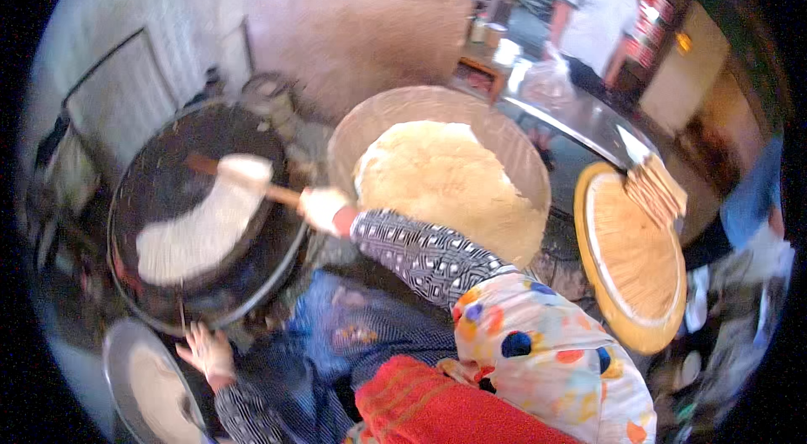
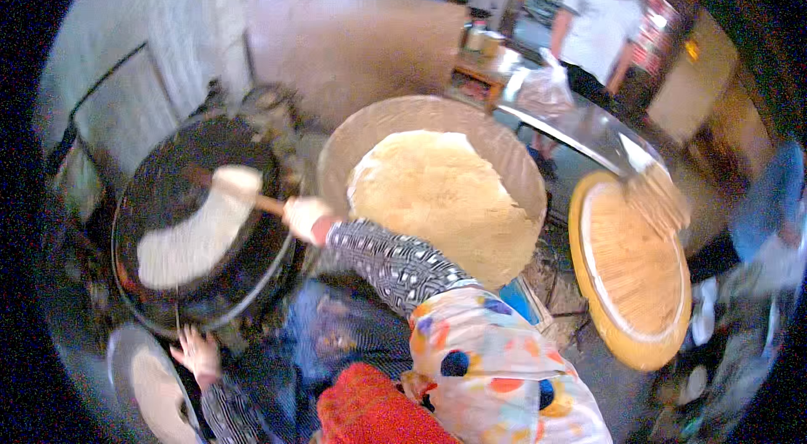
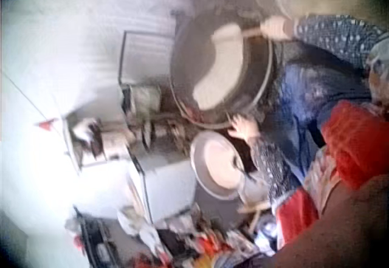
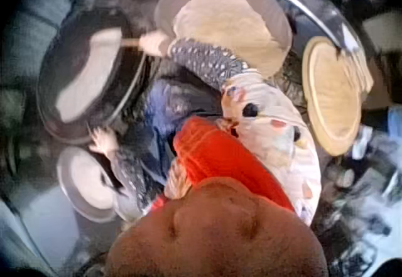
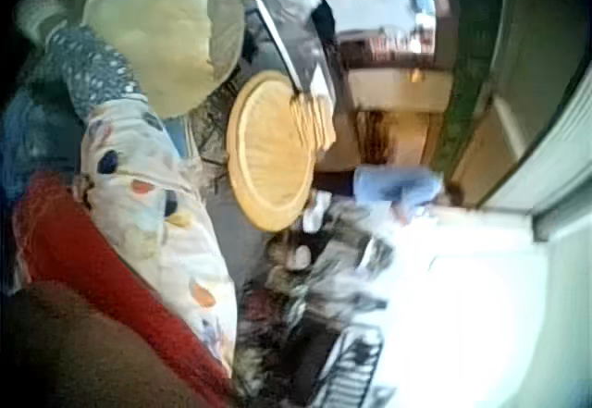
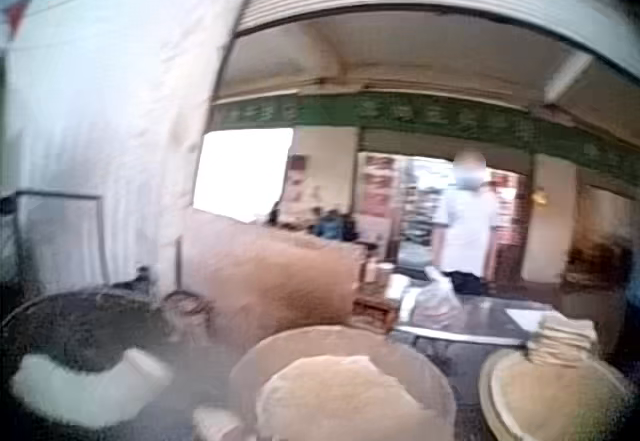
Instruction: The person prepares large crepes by spreading batter onto a circular griddle using a wooden spreader, flipping the cooked sheets, and removing them by hand or with a blue scraper tool.
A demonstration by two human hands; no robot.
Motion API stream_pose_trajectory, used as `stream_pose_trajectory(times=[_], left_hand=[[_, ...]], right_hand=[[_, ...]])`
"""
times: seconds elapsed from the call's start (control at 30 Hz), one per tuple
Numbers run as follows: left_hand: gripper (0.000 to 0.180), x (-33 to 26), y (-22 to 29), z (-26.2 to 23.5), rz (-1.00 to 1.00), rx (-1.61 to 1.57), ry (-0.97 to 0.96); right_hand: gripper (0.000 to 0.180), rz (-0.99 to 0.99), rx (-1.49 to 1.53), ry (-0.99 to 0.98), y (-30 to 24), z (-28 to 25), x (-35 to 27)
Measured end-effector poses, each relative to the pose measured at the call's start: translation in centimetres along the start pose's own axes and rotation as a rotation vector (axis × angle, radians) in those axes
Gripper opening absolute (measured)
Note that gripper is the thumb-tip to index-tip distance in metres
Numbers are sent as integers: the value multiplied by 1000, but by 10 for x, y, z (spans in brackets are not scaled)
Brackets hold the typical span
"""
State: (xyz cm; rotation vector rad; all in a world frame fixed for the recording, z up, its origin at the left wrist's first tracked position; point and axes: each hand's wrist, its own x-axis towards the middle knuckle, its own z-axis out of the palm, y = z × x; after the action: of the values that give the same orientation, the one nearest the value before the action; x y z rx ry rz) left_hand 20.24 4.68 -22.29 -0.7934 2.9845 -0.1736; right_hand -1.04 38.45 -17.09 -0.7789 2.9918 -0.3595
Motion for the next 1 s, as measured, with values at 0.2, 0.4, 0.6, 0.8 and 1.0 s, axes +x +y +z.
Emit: stream_pose_trajectory(times=[0.2,0.4,0.6,0.8,1.0], left_hand=[[50,27,14,5,-61,82,-42],[52,-21,100,-3,345,-127,53],[66,-33,88,-1,205,-7,8],[63,-23,85,2,279,-73,140],[61,-15,64,16,169,-4,80]], right_hand=[[31,173,134,112,60,52,3],[34,235,150,92,61,60,2],[35,-86,27,-11,21,48,9],[36,150,97,48,42,35,21],[35,212,-126,-3,49,65,19]])
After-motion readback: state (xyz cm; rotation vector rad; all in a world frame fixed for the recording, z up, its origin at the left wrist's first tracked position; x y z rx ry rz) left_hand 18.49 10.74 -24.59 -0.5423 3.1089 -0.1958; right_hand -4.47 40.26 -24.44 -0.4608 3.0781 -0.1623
